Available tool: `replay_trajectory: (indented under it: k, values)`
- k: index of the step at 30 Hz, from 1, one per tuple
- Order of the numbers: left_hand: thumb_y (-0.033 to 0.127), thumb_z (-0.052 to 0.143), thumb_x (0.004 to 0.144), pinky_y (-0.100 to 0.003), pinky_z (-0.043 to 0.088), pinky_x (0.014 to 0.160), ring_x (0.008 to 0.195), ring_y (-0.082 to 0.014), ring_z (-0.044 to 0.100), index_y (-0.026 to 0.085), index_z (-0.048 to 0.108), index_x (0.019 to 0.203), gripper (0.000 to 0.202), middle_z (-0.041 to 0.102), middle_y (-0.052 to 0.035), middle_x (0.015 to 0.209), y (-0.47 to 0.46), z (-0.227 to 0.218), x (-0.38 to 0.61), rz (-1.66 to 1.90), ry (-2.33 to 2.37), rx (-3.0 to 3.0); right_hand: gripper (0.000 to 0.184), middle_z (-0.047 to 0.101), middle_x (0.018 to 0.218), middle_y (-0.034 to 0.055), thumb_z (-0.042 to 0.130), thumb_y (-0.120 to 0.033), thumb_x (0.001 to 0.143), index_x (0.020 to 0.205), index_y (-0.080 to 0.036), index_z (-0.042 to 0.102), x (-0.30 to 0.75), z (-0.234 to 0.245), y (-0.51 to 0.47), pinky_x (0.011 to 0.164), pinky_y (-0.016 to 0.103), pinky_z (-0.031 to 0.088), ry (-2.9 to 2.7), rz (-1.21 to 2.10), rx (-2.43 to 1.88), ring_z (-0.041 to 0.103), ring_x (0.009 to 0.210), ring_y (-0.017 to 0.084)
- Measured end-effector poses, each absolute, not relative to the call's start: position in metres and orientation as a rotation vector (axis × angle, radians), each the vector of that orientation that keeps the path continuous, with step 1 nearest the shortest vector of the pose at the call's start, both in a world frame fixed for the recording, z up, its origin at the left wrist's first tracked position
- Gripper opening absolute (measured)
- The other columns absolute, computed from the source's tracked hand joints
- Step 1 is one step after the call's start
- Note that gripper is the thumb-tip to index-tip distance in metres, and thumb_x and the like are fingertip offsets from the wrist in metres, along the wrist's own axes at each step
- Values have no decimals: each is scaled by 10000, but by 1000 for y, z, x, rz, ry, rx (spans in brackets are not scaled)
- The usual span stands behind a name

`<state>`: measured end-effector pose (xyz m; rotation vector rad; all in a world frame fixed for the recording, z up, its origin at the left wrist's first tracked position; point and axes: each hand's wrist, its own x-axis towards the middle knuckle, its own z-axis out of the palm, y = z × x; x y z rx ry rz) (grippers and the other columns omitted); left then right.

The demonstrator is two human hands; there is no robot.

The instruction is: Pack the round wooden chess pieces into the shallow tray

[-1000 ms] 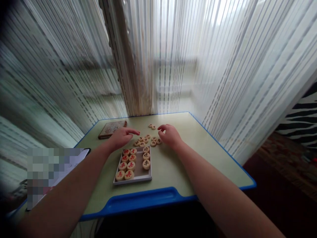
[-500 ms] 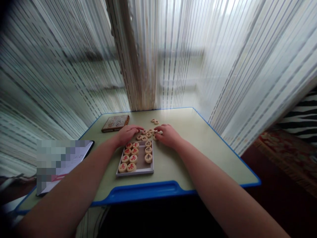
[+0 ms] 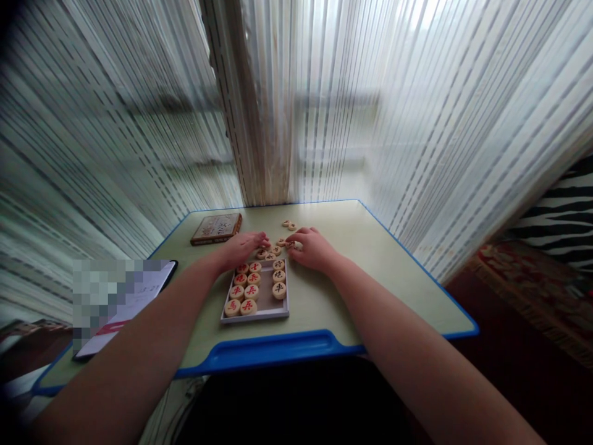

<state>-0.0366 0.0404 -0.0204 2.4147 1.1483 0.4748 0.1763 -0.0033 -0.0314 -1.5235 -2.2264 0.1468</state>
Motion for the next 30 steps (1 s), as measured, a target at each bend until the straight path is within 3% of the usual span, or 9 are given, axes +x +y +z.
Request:
replay_trajectory:
  k: [7, 13, 17, 22, 26, 30]
  values:
    - [479, 187, 911, -334, 478, 849, 915, -222, 631, 94, 708, 981, 652, 695, -124, 1006, 40, -21, -41, 497, 1265, 2393, 287, 657, 1024, 105, 585, -150, 725, 979, -171, 717, 177, -28, -4, 907, 362, 425, -2231, 175, -1537, 565, 961, 225]
    - [436, 172, 933, -360, 356, 1025, 1119, -208, 553, 163, 721, 973, 615, 639, -99, 1191, 40, -19, -36, 500, 1014, 2506, 325, 625, 1193, 76, 536, -187, 815, 1100, -239, 683, 173, -36, 2, 993, 408, 353, -2280, 53, -1375, 529, 1091, 218]
    - [401, 146, 949, -413, 292, 1058, 1162, -218, 529, 159, 704, 1022, 613, 642, -84, 1207, 40, -21, -34, 391, 1043, 2559, 272, 685, 1105, 57, 514, -182, 835, 1028, -208, 703, 171, -40, 7, 985, 377, 354, -2314, 78, -1354, 575, 1036, 194]
    - [398, 131, 955, -352, 348, 1007, 1059, -186, 590, 152, 709, 977, 628, 694, -80, 1098, 43, -25, -33, 416, 961, 2630, 204, 700, 1046, 68, 555, -185, 796, 915, -189, 721, 171, -39, 7, 965, 366, 385, -2235, 54, -1385, 577, 1028, 210]
    - [413, 174, 947, -318, 395, 950, 985, -189, 610, 154, 724, 915, 610, 710, -82, 1033, 43, -25, -32, 449, 941, 2687, 270, 689, 1099, 65, 552, -129, 774, 986, -190, 708, 169, -40, 8, 977, 350, 390, -2240, 102, -1379, 567, 1065, 205]
    - [443, 239, 931, -320, 418, 905, 958, -210, 591, 143, 731, 904, 577, 708, -98, 991, 43, -25, -32, 457, 1019, 2731, 226, 725, 945, 50, 573, -142, 770, 938, -199, 713, 168, -41, 8, 922, 344, 420, -2224, 120, -1411, 586, 959, 207]
